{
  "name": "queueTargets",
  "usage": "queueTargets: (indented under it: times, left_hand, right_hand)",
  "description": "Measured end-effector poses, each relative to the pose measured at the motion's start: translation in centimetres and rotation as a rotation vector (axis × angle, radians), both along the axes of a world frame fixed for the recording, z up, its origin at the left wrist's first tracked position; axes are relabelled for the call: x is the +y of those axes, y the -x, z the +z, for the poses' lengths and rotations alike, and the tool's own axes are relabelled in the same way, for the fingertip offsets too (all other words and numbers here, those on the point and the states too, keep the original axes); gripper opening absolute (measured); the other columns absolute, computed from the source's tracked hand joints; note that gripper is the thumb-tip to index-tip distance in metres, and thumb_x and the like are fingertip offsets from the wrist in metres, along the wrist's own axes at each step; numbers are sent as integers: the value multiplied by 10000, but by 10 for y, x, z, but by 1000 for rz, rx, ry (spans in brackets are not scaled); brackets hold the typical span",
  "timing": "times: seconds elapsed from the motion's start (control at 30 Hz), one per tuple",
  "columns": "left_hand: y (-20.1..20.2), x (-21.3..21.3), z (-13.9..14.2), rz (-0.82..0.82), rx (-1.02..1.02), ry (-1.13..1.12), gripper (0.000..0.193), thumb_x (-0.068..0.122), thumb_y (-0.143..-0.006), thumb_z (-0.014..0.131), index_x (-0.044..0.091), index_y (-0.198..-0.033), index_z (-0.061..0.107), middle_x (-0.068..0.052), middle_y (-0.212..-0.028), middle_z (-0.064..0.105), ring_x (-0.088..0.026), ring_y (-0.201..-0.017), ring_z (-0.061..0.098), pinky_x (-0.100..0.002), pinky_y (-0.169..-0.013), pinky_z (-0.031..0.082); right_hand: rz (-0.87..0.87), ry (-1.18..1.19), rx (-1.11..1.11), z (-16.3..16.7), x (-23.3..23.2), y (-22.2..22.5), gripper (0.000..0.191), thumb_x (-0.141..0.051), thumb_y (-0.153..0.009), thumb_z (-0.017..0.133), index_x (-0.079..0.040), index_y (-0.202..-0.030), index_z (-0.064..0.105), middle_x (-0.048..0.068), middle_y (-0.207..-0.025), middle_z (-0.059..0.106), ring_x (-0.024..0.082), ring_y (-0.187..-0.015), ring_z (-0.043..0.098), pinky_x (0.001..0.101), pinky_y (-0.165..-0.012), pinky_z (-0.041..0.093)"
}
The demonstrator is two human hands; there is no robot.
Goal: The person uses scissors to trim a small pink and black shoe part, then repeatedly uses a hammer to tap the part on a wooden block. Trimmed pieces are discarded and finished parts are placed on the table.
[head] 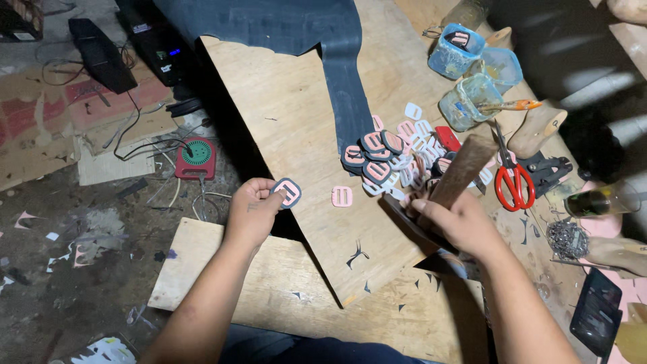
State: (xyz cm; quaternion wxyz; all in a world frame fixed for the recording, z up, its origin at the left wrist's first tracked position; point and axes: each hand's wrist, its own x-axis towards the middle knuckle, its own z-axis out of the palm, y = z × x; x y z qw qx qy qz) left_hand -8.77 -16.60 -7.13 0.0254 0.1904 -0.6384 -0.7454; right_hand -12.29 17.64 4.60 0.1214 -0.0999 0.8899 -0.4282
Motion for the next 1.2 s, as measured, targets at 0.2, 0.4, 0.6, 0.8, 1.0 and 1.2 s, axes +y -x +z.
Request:
queueTargets:
  times: [0.2,0.4,0.6,0.8,1.0,1.2]
  left_hand:
    - [2,-1,2,-6,-5,21,181,50,-898,698,-38,-1057,699,-94,-902,756,-109,-788,695,-229,-712,541]
    - [7,-3,8,-10,-96,-80,180,68,-902,707,-34,-1047,672,-94,-886,747,-117,-747,668,-244,-647,509]
    - [5,-4,10,-23,-72,-107,171,76,-898,704,-23,-1035,676,-69,-868,747,-98,-735,667,-234,-648,507]
    - [7,-4,7,0,-8,-92,135,46,-886,703,-30,-997,703,-79,-854,736,-106,-733,665,-233,-666,515]
    - [9,-3,9,41,-31,-126,116,20,-872,710,-32,-974,694,-82,-833,720,-120,-718,672,-248,-663,536]
    - [11,-2,13,62,-55,-31,109,-3,-852,716,-35,-954,698,-91,-851,749,-120,-739,700,-248,-690,560]
  right_hand:
    - [90,-111,-283,-4,-11,-7,312,-318,-882,704,-29,-858,820,41,-690,742,137,-642,651,314,-627,519]
    - [77,190,-205,-49,-69,-4,308,-300,-928,682,-4,-878,752,45,-738,716,119,-677,637,318,-640,521]
    - [40,303,-80,-37,-80,9,320,-281,-949,657,10,-1076,692,62,-920,741,160,-853,686,334,-761,542]
    - [174,-194,-76,-16,-87,6,502,-350,-900,702,-53,-1291,601,122,-1092,741,229,-1026,715,361,-913,535]
    - [419,-118,47,-26,-77,1,576,-307,-788,829,8,-1226,627,194,-1129,724,303,-1061,683,408,-898,509]
    - [253,-226,-156,-22,-93,1,395,-352,-789,816,-55,-1027,711,130,-916,774,257,-874,737,392,-801,558]
